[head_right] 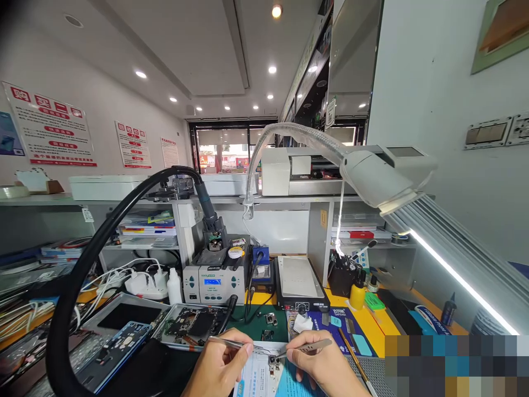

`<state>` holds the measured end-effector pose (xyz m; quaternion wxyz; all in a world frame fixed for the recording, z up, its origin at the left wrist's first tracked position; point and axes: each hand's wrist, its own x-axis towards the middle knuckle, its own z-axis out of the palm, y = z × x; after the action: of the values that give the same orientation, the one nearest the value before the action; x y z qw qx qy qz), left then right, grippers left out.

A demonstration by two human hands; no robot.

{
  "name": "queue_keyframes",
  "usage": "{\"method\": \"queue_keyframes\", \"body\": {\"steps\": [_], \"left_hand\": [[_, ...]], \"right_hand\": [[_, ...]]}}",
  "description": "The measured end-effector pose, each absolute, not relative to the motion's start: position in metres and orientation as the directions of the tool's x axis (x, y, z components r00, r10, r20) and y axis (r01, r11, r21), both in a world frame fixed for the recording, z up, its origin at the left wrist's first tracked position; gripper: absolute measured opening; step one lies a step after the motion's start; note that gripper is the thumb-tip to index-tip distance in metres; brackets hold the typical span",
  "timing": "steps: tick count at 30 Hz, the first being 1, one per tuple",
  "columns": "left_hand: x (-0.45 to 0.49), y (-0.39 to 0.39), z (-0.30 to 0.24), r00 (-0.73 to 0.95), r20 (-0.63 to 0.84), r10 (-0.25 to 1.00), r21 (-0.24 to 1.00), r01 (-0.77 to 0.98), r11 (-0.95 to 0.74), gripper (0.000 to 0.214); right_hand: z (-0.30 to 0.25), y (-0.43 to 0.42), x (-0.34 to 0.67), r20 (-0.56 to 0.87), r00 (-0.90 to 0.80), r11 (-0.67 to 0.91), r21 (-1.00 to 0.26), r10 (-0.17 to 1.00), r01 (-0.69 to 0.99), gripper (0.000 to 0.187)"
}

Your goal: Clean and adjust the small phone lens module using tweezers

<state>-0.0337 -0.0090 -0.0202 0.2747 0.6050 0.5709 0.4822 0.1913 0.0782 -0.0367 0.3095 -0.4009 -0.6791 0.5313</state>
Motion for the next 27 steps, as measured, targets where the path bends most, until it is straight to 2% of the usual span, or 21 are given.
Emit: {"method": "queue_keyframes", "body": {"steps": [12,16,18,20,24,27], "left_hand": [[-0.033,-0.003,-0.039,-0.185,0.267,0.946,0.897,0.405,-0.174,0.04],[-0.033,-0.005,-0.032,-0.177,0.251,0.952,0.909,0.38,-0.169,0.039],[-0.034,-0.006,-0.029,-0.158,0.245,0.957,0.916,0.36,-0.175,0.04],[-0.035,-0.005,-0.029,-0.154,0.249,0.956,0.927,0.324,-0.189,0.045],[-0.042,0.001,-0.033,-0.215,0.268,0.939,0.948,0.235,-0.217,0.061],[-0.047,0.003,-0.034,-0.251,0.281,0.926,0.947,0.228,-0.226,0.065]], "right_hand": [[-0.041,0.08,0.191,0.001,-0.491,0.125,-0.968,0.871,0.218,0.032],[-0.036,0.082,0.195,-0.016,-0.46,0.045,-0.992,0.888,0.12,0.036],[-0.033,0.086,0.2,0.004,-0.391,0.027,-0.998,0.921,0.053,0.04],[-0.032,0.092,0.206,0.057,-0.288,0.073,-0.996,0.956,0.046,0.043],[-0.035,0.105,0.216,0.151,-0.102,0.165,-0.975,0.983,0.147,0.043],[-0.035,0.109,0.226,0.258,0.016,0.247,-0.938,0.966,0.243,0.039]]}}
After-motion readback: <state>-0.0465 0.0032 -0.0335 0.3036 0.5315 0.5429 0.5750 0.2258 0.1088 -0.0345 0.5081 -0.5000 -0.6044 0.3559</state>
